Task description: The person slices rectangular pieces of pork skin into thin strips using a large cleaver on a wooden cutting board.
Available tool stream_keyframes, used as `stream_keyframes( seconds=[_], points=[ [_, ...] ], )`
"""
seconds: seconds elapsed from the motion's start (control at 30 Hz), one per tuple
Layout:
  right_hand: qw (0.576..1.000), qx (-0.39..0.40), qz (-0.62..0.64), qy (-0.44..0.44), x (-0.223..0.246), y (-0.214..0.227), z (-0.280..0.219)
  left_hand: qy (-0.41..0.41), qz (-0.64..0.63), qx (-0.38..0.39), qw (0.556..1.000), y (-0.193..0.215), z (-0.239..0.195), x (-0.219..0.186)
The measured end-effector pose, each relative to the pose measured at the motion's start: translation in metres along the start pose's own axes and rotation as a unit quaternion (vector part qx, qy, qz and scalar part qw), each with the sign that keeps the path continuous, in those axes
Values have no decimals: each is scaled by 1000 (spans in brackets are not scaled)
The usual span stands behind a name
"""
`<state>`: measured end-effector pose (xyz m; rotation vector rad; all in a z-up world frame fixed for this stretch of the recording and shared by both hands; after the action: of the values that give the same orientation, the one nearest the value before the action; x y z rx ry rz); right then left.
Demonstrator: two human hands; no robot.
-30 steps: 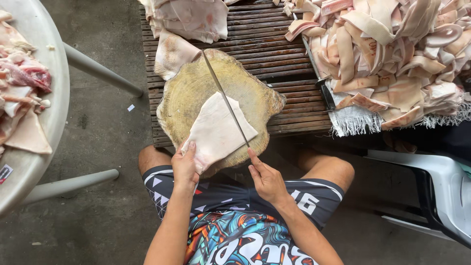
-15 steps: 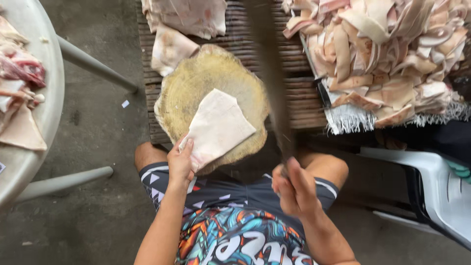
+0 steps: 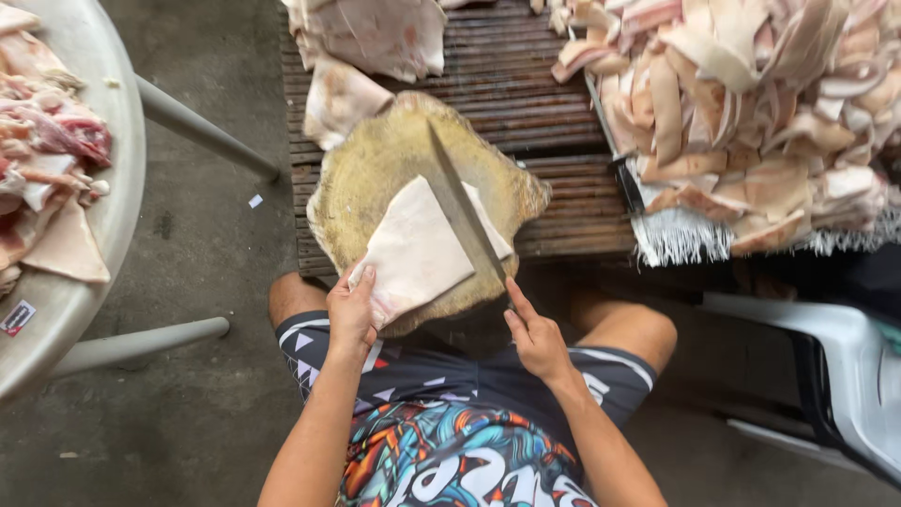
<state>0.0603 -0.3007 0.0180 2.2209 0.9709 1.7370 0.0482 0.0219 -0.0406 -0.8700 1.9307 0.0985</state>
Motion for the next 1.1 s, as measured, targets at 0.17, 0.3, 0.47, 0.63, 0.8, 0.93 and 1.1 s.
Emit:
stream_keyframes(
  seconds=[0.17, 0.3, 0.47, 0.63, 0.8, 0.93, 1.1],
  points=[
    [999, -25, 32, -12, 22, 17, -5, 4, 3, 30, 1000, -16, 11, 7],
    [986, -49, -2, 157, 51, 11, -20, 11, 14, 43, 999, -24, 19, 16],
    [984, -26, -60, 168, 53, -24, -7, 24, -16, 49, 998, -20, 12, 21],
    [997, 32, 57, 46, 61, -7, -10, 16, -11, 42, 999, -22, 5, 13],
    [930, -50, 123, 344, 131, 63, -74, 15, -5, 31, 999, -12, -6, 21],
    [869, -87, 174, 454, 137, 67, -78, 17, -34, 32, 999, -21, 11, 18],
    [981, -32, -116, 151, 55, -15, -18, 17, -26, 30, 999, -12, 12, 28]
  ],
)
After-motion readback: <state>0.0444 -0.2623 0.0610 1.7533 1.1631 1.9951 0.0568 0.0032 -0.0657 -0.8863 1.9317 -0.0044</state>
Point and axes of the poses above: each hand's wrist, its own z-axis towards the middle knuckle, its own y-axis out of the back of the hand, x = y × z, the point moved 8 cm from there along z, towards the middle knuckle, and after that the axes turned 2 degrees about x, right-handed, at the moved point
